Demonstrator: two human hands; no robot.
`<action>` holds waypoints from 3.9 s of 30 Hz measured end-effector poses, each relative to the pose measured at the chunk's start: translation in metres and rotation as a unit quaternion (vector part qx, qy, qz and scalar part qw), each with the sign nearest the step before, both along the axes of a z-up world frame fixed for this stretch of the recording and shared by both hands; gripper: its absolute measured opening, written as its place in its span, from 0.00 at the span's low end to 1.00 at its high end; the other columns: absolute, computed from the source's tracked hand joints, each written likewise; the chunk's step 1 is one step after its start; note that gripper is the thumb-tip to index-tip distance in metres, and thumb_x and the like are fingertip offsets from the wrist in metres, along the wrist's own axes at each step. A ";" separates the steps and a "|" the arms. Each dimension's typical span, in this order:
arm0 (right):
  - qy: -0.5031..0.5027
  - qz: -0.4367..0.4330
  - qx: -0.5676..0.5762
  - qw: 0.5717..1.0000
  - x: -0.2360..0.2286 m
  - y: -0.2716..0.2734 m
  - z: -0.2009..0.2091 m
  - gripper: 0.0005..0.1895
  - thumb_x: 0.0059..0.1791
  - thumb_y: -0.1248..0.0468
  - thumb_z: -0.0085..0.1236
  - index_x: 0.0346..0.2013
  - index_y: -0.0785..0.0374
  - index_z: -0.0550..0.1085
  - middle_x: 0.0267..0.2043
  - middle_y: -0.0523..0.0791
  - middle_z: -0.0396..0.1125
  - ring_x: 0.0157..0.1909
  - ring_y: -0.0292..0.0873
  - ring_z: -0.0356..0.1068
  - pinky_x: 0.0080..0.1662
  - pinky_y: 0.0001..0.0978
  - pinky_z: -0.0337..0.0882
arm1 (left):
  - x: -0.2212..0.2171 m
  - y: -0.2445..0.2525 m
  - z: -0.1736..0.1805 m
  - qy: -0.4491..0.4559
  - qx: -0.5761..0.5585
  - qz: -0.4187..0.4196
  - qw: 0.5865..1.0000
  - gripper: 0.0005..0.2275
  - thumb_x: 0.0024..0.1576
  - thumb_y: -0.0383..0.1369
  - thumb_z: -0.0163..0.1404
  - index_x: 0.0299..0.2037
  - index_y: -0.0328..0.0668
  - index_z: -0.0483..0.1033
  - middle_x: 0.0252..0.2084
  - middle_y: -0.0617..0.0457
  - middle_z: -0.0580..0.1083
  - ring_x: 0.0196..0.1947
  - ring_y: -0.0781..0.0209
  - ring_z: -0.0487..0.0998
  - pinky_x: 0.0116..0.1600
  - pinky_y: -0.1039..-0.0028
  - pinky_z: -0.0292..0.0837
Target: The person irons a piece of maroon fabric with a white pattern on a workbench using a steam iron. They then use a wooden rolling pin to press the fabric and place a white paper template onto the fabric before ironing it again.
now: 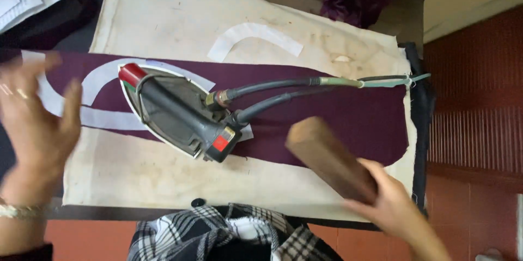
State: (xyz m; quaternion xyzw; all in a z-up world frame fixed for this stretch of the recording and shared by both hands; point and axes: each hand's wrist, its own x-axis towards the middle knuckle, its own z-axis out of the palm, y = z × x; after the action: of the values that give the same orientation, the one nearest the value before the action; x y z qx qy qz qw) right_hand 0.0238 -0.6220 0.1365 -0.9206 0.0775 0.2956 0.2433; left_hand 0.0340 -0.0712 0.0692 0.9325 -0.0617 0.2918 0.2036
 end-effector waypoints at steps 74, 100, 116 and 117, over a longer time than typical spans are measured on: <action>-0.083 0.275 0.061 0.956 0.101 0.351 -0.011 0.30 0.46 0.39 0.42 0.39 0.65 0.65 0.39 0.51 0.68 0.42 0.57 0.68 0.40 0.48 0.65 | -0.065 -0.028 -0.075 0.101 -0.030 0.207 0.973 0.11 0.56 0.35 0.49 0.47 0.46 0.77 0.52 0.56 0.74 0.52 0.53 0.72 0.59 0.62 0.63; -0.110 0.302 0.106 0.941 0.102 0.347 -0.026 0.27 0.46 0.43 0.50 0.36 0.69 0.70 0.22 0.54 0.70 0.24 0.52 0.74 0.31 0.44 0.75 | -0.075 -0.045 -0.101 0.093 -0.015 0.232 0.968 0.17 0.56 0.30 0.43 0.55 0.44 0.70 0.60 0.49 0.69 0.65 0.55 0.64 0.68 0.59 0.53; -0.115 0.277 0.131 0.945 0.102 0.348 -0.028 0.22 0.47 0.49 0.54 0.30 0.68 0.68 0.09 0.48 0.63 0.11 0.46 0.67 0.19 0.34 0.69 | -0.066 -0.075 -0.072 0.305 0.331 0.263 0.853 0.21 0.56 0.28 0.34 0.60 0.30 0.64 0.58 0.32 0.67 0.60 0.34 0.66 0.60 0.39 0.53; -0.109 0.271 0.131 0.947 0.102 0.348 -0.025 0.21 0.48 0.50 0.54 0.30 0.68 0.68 0.09 0.48 0.62 0.11 0.46 0.67 0.19 0.33 0.68 | -0.065 -0.079 -0.064 0.362 0.362 0.260 0.819 0.20 0.57 0.27 0.32 0.59 0.27 0.64 0.55 0.29 0.69 0.56 0.30 0.69 0.57 0.37 0.56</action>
State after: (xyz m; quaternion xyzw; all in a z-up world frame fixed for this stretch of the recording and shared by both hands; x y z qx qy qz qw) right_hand 0.1256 -0.2741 0.1114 -0.8934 -0.2417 0.2556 0.2796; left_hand -0.0314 -0.1500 0.0054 0.9590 0.1597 -0.0678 -0.2242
